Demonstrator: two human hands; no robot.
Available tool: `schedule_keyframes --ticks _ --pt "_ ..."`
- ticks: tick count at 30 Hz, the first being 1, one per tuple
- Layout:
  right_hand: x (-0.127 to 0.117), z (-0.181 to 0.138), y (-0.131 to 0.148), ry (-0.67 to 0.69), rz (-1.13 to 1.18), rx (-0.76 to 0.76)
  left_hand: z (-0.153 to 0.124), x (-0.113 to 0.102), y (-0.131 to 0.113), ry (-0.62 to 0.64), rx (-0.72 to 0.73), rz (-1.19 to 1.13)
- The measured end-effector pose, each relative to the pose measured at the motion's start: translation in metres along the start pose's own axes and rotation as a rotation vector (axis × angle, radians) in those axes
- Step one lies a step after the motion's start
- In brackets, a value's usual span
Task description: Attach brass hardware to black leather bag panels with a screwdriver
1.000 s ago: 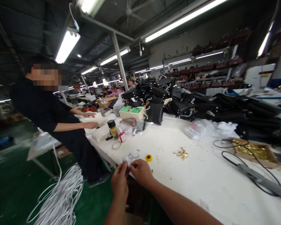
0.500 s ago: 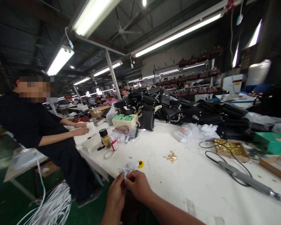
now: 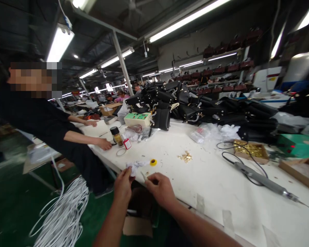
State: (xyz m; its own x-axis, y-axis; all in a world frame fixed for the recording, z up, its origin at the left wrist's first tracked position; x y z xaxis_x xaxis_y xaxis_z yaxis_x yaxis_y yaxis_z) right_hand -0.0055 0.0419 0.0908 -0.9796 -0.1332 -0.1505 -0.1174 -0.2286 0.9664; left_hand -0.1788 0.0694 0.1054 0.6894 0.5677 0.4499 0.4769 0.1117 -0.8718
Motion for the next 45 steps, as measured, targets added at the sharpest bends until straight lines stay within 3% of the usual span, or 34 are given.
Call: schedule_keyframes --ticks 6,11,14,18,25,30,34,39,42,45 --pt "-0.013 0.014 0.003 0.036 -0.002 -0.042 -0.046 0.014 0.041 0.183 -0.042 -0.033" --pt "-0.001 0.009 -0.012 0.102 -0.077 -0.020 -0.040 0.003 0.053 0.177 -0.050 -0.039" --pt "0.008 0.008 -0.022 0.162 -0.102 0.000 -0.012 -0.011 0.051 0.089 -0.012 -0.020" --pt "0.010 0.005 -0.032 0.257 -0.083 0.045 0.049 -0.021 0.037 -0.016 0.024 0.002" --pt "-0.012 0.015 -0.038 0.242 -0.032 0.124 0.162 -0.005 0.019 0.001 -0.039 0.169" --pt "-0.017 0.028 -0.037 0.215 -0.055 0.140 0.197 -0.006 0.030 -0.070 -0.038 0.380" --pt "-0.018 0.053 -0.031 0.163 -0.092 0.130 0.181 -0.018 0.031 -0.075 0.057 0.452" --pt "0.004 0.099 -0.020 0.158 -0.211 0.072 0.107 -0.024 0.035 0.118 0.045 0.399" --pt "0.035 0.114 -0.016 0.235 -0.345 0.007 0.061 -0.023 0.043 0.272 -0.044 0.281" --pt "0.063 0.118 -0.014 0.419 -0.430 -0.130 0.039 -0.030 0.049 0.211 -0.117 0.068"
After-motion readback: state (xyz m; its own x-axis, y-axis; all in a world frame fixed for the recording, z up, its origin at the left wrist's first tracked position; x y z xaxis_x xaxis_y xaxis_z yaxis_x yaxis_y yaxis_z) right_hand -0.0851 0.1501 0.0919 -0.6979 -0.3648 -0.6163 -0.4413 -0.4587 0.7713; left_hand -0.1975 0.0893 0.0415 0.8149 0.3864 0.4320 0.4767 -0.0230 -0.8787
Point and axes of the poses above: each hand's wrist, its own z-axis towards the middle knuckle, its own x-axis out of the palm, y = z × x, the point moved 2 cm from there along z, towards the middle knuckle, and after that the axes turned 5 degrees about y, right-handed, at the moved point
